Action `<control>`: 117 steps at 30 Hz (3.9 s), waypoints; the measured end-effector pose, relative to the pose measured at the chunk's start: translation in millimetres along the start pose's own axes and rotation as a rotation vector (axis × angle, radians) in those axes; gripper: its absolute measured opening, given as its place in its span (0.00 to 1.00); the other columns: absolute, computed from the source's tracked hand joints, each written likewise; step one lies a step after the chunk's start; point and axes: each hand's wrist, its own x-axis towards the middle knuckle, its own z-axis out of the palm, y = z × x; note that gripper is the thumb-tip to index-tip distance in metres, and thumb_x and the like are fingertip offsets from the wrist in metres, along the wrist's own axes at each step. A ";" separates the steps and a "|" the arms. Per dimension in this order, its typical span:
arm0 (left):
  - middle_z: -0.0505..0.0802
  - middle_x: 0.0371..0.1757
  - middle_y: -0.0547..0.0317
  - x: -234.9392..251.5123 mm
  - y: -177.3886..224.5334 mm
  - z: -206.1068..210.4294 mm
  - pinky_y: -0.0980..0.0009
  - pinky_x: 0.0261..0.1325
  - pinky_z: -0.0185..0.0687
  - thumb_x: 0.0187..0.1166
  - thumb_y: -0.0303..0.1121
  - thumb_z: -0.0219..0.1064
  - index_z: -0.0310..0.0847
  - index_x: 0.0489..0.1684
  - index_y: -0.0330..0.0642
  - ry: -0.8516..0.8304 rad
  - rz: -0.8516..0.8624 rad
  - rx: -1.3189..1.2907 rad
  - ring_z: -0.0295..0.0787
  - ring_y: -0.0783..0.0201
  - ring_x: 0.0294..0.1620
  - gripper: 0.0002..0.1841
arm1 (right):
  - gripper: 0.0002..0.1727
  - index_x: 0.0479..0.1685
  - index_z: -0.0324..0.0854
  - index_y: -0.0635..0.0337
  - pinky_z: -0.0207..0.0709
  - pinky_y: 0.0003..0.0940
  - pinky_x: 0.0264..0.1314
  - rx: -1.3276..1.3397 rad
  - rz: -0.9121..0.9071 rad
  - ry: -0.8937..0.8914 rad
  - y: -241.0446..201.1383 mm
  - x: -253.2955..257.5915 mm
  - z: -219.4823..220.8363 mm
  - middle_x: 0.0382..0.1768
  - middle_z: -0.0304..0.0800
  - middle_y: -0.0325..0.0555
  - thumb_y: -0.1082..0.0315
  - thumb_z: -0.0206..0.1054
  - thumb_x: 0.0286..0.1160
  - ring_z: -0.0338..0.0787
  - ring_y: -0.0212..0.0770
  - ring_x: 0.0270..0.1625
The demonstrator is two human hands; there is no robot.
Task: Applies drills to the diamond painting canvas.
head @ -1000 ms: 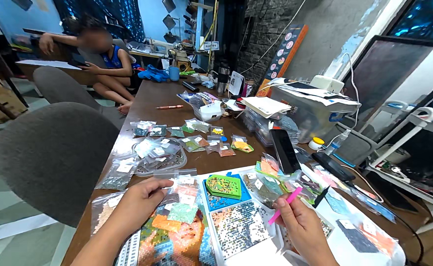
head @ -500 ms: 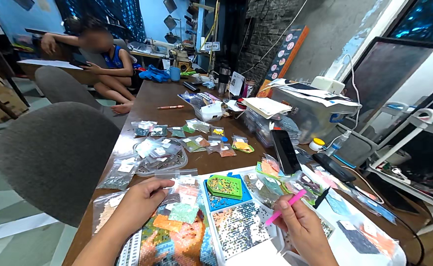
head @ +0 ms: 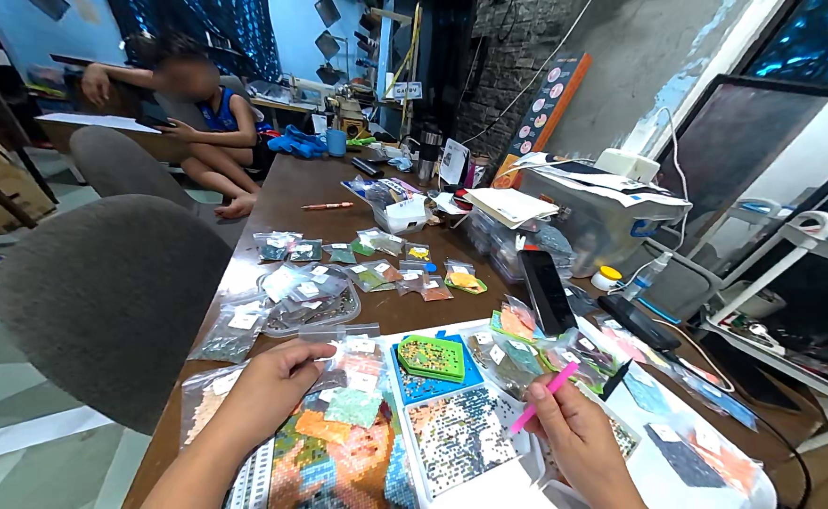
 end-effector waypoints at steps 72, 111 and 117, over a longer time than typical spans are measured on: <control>0.90 0.60 0.48 3.3 9.1 -3.0 0.58 0.64 0.79 0.85 0.24 0.60 0.89 0.58 0.37 -0.100 0.017 -0.048 0.86 0.58 0.57 0.13 | 0.11 0.43 0.75 0.47 0.78 0.13 0.29 0.522 0.025 -0.271 -73.5 -62.7 51.0 0.27 0.89 0.21 0.61 0.49 0.95 0.85 0.17 0.27; 0.89 0.63 0.46 1.6 10.7 -2.9 0.57 0.68 0.77 0.84 0.22 0.59 0.88 0.60 0.36 -0.118 0.038 -0.052 0.85 0.56 0.62 0.14 | 0.12 0.40 0.74 0.53 0.79 0.14 0.28 0.487 -0.082 -0.320 -96.9 -77.5 88.7 0.24 0.84 0.24 0.61 0.51 0.94 0.83 0.17 0.25; 0.89 0.62 0.45 2.6 9.7 -2.1 0.55 0.69 0.77 0.84 0.22 0.59 0.88 0.59 0.35 -0.110 0.039 -0.058 0.85 0.54 0.63 0.14 | 0.13 0.40 0.75 0.51 0.77 0.13 0.27 0.486 -0.083 -0.300 -94.6 -76.7 89.2 0.25 0.85 0.23 0.59 0.51 0.94 0.82 0.15 0.25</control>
